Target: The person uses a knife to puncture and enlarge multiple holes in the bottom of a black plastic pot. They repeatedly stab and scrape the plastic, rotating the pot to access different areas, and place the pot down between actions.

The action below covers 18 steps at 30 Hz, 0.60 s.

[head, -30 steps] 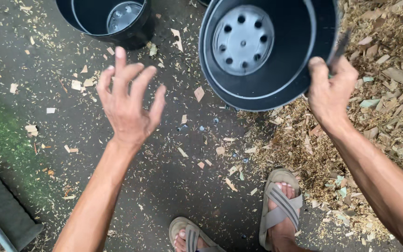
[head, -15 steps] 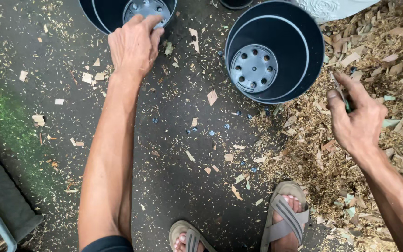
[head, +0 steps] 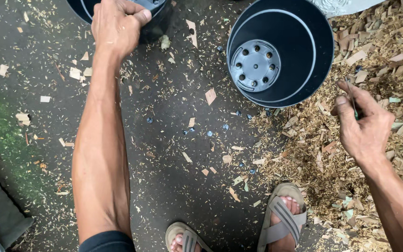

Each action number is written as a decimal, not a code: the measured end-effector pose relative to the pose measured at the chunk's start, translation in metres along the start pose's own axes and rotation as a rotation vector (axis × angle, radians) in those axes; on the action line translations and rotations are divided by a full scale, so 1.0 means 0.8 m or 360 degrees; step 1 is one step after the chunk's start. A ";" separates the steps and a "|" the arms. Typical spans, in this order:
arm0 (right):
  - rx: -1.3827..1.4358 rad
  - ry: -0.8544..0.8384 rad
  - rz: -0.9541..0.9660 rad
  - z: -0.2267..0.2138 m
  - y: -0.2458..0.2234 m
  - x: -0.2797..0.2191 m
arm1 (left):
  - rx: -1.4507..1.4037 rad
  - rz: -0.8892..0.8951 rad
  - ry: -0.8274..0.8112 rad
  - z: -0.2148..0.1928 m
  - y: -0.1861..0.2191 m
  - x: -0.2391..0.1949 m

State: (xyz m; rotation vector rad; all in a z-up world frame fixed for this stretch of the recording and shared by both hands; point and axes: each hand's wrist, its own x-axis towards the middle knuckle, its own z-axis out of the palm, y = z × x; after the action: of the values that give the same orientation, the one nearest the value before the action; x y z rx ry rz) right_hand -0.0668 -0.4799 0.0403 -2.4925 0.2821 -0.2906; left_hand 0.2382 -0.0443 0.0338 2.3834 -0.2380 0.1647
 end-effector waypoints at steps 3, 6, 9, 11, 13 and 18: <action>-0.0029 -0.0039 0.0076 0.004 0.002 0.003 | 0.0266 0.0390 0.0153 0.020 0.003 -0.013; 0.0005 -0.0047 0.0097 0.006 0.009 0.003 | 0.0613 0.0827 0.0412 0.040 0.011 -0.025; 0.0022 -0.0022 0.0017 0.005 0.013 0.000 | 0.0850 0.1098 0.0511 0.036 0.020 -0.032; 0.0028 0.0001 0.0001 0.000 0.011 -0.003 | 0.0887 0.1154 0.0592 0.019 0.028 -0.035; 0.0036 0.0029 0.0047 -0.009 0.004 -0.003 | 0.0817 0.1131 0.0750 -0.009 0.038 -0.036; -0.0057 0.0114 -0.0025 -0.037 -0.034 -0.011 | 0.0207 0.0926 0.0853 -0.124 0.056 -0.079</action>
State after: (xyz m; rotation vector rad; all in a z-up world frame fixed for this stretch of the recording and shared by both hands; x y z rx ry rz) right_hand -0.0798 -0.4720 0.0791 -2.5242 0.2994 -0.3853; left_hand 0.1617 -0.0006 0.1240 2.2307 -0.6664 1.0949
